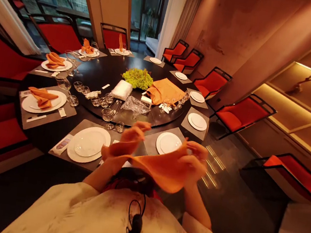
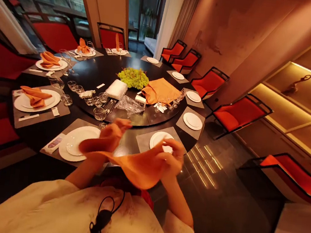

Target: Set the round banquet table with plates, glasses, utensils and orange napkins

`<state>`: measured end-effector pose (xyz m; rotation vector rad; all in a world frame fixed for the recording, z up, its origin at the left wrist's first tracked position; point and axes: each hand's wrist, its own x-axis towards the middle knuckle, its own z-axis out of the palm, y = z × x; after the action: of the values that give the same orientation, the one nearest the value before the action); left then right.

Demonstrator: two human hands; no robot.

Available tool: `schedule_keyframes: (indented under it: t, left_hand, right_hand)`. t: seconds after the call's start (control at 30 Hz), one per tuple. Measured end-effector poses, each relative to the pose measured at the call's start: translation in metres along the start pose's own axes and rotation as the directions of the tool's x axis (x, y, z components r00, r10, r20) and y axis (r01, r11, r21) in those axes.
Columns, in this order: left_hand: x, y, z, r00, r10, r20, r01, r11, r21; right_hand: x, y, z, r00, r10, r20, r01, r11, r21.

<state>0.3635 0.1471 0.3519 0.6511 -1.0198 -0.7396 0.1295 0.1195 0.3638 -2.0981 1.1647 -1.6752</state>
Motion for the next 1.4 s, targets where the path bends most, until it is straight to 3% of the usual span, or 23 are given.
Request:
schedule_keyframes:
  t: [0.07,0.13,0.27,0.37,0.43,0.63,0.87,1.07,1.23,1.3,1.4]
  left_hand:
    - [-0.015,-0.021,0.018,0.988,-0.07,0.134,0.073,0.997,-0.02]
    - [-0.032,-0.036,0.02,0.967,-0.143,0.209,0.155,0.987,-0.041]
    - [-0.053,-0.052,-0.005,0.951,-0.224,0.215,0.23,0.973,-0.001]
    - [-0.06,-0.056,-0.018,0.944,-0.271,0.186,0.27,0.962,0.032]
    - [-0.066,-0.058,-0.02,0.933,-0.302,0.196,0.303,0.953,0.026]
    - [-0.094,-0.053,-0.012,0.894,-0.366,0.258,0.382,0.924,-0.015]
    - [-0.1,-0.05,-0.014,0.879,-0.324,0.349,0.352,0.936,-0.017]
    - [-0.105,-0.059,-0.023,0.894,-0.313,0.321,0.324,0.946,0.022]
    - [-0.107,-0.063,-0.038,0.903,-0.323,0.283,0.28,0.943,0.181]
    - [-0.101,-0.065,-0.048,0.938,-0.302,0.171,0.245,0.925,0.289]
    - [-0.084,-0.067,-0.062,0.978,-0.191,-0.086,0.21,0.895,0.394]
  right_hand:
    - [-0.007,-0.011,0.026,0.986,0.065,0.156,-0.097,0.972,0.213]
    - [-0.014,-0.016,0.041,0.943,0.083,0.323,-0.208,0.904,0.373]
    - [-0.027,-0.004,0.044,0.851,0.05,0.522,-0.351,0.793,0.497]
    - [-0.042,0.015,0.04,0.794,-0.012,0.608,-0.377,0.775,0.508]
    - [-0.055,0.025,0.041,0.779,-0.003,0.627,-0.384,0.788,0.481]
    - [-0.087,0.031,0.052,0.828,0.156,0.539,-0.428,0.796,0.428]
    - [-0.094,0.032,0.07,0.831,0.139,0.538,-0.409,0.808,0.424]
    - [-0.104,0.038,0.074,0.81,0.121,0.574,-0.42,0.803,0.423]
    - [-0.098,0.038,0.058,0.77,0.051,0.636,-0.365,0.853,0.373]
    - [-0.091,0.041,0.045,0.74,-0.006,0.673,-0.252,0.925,0.285]
    - [-0.08,0.051,0.023,0.678,-0.072,0.731,-0.006,0.995,0.103]
